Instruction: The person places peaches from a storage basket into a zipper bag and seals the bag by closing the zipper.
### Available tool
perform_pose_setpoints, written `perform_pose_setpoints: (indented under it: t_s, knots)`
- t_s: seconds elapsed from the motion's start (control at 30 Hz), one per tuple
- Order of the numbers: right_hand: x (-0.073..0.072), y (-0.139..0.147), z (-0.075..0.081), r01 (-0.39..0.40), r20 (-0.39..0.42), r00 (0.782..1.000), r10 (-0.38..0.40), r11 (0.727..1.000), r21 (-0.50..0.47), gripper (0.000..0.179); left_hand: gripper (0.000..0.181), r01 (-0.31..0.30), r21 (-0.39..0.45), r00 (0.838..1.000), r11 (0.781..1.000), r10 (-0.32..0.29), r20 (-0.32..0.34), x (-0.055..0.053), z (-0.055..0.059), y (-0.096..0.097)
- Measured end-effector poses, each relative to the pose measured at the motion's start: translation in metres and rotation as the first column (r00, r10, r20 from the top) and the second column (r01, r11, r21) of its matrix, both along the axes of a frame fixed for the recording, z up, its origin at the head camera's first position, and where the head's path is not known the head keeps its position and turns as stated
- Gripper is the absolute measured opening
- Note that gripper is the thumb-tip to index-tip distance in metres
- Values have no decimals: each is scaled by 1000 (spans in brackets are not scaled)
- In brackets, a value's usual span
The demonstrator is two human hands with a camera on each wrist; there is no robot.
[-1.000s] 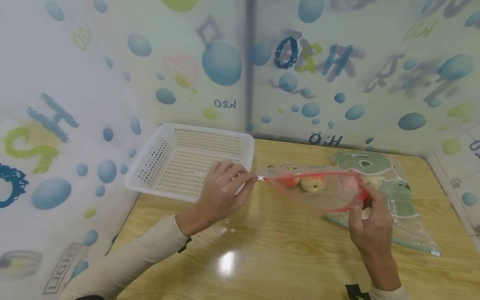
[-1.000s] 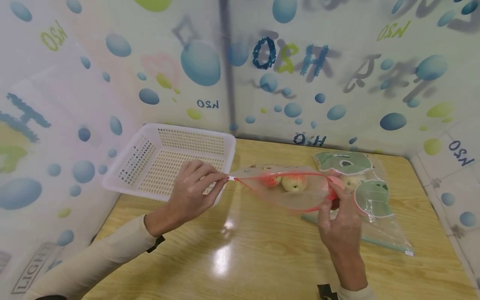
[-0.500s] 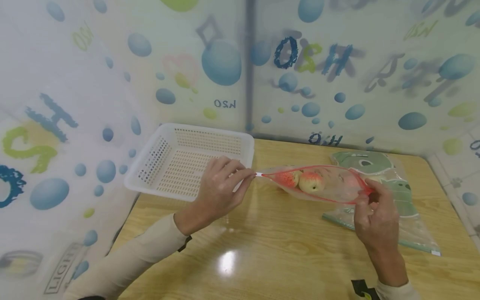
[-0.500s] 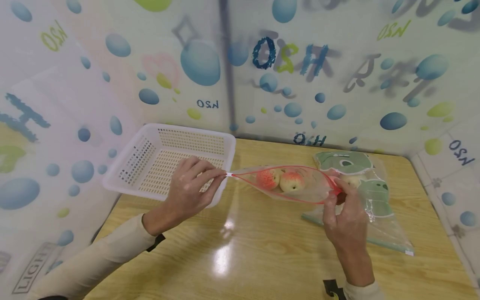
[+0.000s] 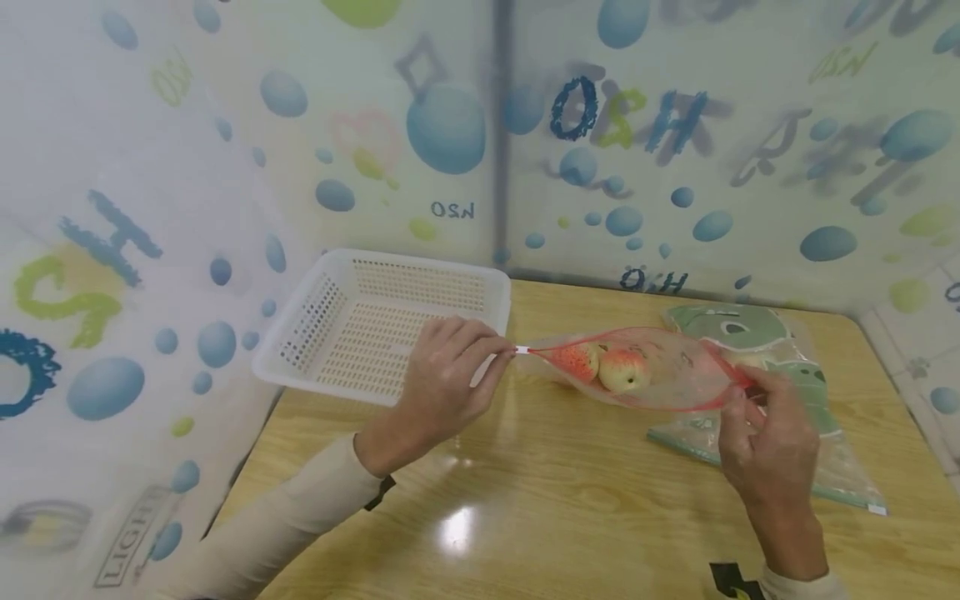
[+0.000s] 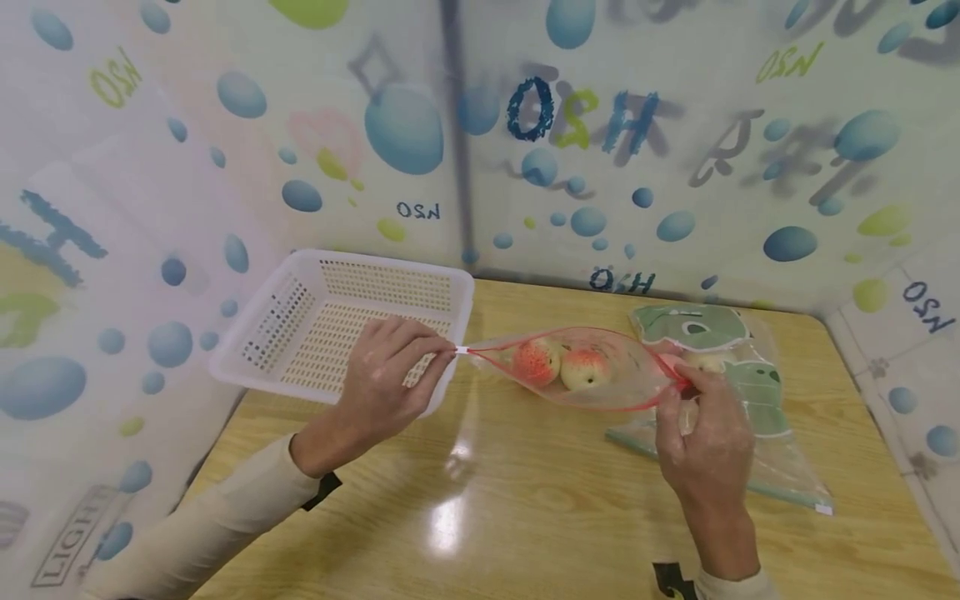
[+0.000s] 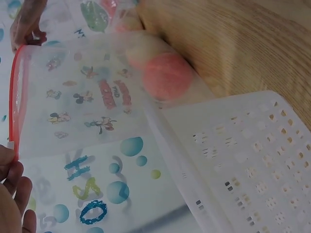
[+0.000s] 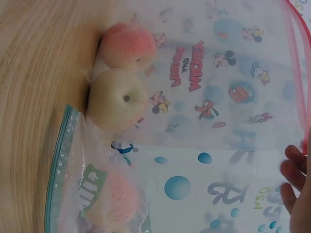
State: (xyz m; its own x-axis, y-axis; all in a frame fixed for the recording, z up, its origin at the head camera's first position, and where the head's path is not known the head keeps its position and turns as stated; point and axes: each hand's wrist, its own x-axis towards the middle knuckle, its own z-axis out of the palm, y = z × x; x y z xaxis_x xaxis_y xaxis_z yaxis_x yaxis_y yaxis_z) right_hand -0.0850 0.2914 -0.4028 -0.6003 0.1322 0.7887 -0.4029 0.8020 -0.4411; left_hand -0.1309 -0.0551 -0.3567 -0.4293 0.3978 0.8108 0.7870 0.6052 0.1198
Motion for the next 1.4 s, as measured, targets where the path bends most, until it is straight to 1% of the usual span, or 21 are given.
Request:
perform_pose_setpoints:
  t_s: [0.07, 0.13, 0.2, 0.27, 0.37, 0.47, 0.53, 0.67, 0.77, 0.83, 0.9, 1.0, 1.03, 1.1, 1.17, 1.23, 1.4]
  knots:
    - [-2, -6, 4, -6, -72, 997, 6, 1000, -8, 44, 13, -8, 2, 1000, 1000, 8, 9, 1, -1, 1]
    - [-5, -14, 11, -34, -155, 987, 29, 999, -25, 46, 20, -13, 2, 1000, 1000, 13, 18, 2, -1, 2]
    - [-6, -23, 20, -71, -206, 976, 63, 997, -33, 48, 22, -16, 4, 1000, 1000, 16, 21, 2, -2, 3]
    - [-6, -32, 28, -112, -238, 966, 103, 994, -21, 48, 22, -18, 5, 1000, 1000, 17, 21, 3, -2, 4]
    - [-7, -45, 38, -175, -263, 949, 175, 984, 25, 47, 21, -15, 12, 1000, 1000, 15, 17, 4, -2, 6]
    - [-8, -57, 48, -226, -284, 929, 237, 971, 73, 46, 22, -3, 15, 1000, 1000, 3, 12, 6, -2, 9]
    - [-9, -65, 55, -246, -292, 919, 265, 964, 102, 45, 21, 4, 14, 1000, 1000, -4, 8, 7, -3, 11]
    - [-11, -79, 65, -295, -276, 903, 329, 942, 159, 42, 17, 16, 11, 1000, 1000, -16, 3, 9, -4, 14]
    - [-11, -87, 68, -344, -219, 898, 381, 920, 190, 39, 16, 16, 8, 1000, 1000, -16, 0, 10, -5, 17]
    - [-13, -93, 69, -377, -185, 891, 415, 903, 208, 37, 15, 17, 6, 1000, 1000, -17, 1, 11, -6, 19]
    - [-14, -98, 68, -409, -157, 879, 451, 881, 238, 37, 14, 18, 1, 1000, 1000, -18, -5, 12, -7, 21]
    - [-17, -105, 66, -440, -139, 858, 494, 847, 299, 37, 8, 21, -15, 999, 1000, -22, -25, 13, -8, 24]
    - [-17, -107, 64, -444, -127, 855, 503, 836, 323, 37, 7, 21, -23, 999, 1000, -22, -29, 14, -9, 25]
    - [-16, -110, 61, -453, -89, 854, 513, 817, 357, 36, 7, 22, -37, 999, 999, -23, -33, 15, -10, 27]
    - [-16, -112, 57, -455, -58, 858, 511, 807, 376, 36, 9, 24, -49, 999, 999, -25, -30, 16, -11, 28]
    - [-15, -114, 53, -453, -34, 864, 503, 804, 384, 34, 10, 26, -55, 999, 998, -27, -24, 16, -11, 28]
    - [-15, -117, 48, -463, -1, 865, 501, 801, 378, 36, 9, 26, -58, 999, 998, -27, -19, 18, -11, 29]
